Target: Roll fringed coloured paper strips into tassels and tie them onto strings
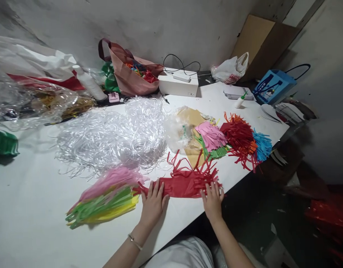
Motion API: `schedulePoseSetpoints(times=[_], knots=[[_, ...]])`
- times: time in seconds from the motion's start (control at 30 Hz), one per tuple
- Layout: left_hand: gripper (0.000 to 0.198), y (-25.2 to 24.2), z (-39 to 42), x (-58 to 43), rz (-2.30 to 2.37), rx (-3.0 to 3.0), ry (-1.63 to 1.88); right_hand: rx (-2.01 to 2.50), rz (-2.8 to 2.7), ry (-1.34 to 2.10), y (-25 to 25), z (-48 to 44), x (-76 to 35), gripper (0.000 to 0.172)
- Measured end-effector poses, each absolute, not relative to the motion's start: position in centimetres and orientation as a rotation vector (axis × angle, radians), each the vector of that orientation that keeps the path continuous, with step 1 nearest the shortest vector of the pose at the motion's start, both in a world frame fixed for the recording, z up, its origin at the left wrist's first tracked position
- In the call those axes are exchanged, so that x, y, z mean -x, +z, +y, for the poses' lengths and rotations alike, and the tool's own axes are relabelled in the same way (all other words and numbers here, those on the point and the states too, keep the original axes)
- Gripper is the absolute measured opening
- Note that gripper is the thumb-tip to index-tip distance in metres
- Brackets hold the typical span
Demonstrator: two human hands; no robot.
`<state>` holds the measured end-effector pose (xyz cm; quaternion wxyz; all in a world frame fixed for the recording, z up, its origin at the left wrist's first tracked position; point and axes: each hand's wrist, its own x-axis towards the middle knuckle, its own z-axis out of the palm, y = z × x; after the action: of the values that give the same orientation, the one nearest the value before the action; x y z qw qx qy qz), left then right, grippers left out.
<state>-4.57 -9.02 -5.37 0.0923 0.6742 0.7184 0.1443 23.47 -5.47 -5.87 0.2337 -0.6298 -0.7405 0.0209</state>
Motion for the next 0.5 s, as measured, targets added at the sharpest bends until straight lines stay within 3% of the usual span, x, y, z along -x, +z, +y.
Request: schedulePoseSetpoints(times=[0.13,0.23,0.33,0.5], knots=[[0.043,-4.1,-9.3,4.5,2.119,-2.009,0.503,1.903,-1.682,0.003,-4.0,-4.8,-25.9,0.042],[0.038,-2.3,-9.2,3.0,1.915,-1.993,0.63,1.699,-1.787,0.106,-2.4,-4.9,-23.9,0.035],[0.041,-1.2,-7.6,0.1,1.579,-1.933,0.779,1.452,-2.068,0.372,-2.5,-5.1,-18.8,0.044],[0.046,-2.6,-2.0,-2.4,1.36,-1.976,0.707,1.598,-2.189,0.465,-4.7,-4.8,-13.2,0.051]])
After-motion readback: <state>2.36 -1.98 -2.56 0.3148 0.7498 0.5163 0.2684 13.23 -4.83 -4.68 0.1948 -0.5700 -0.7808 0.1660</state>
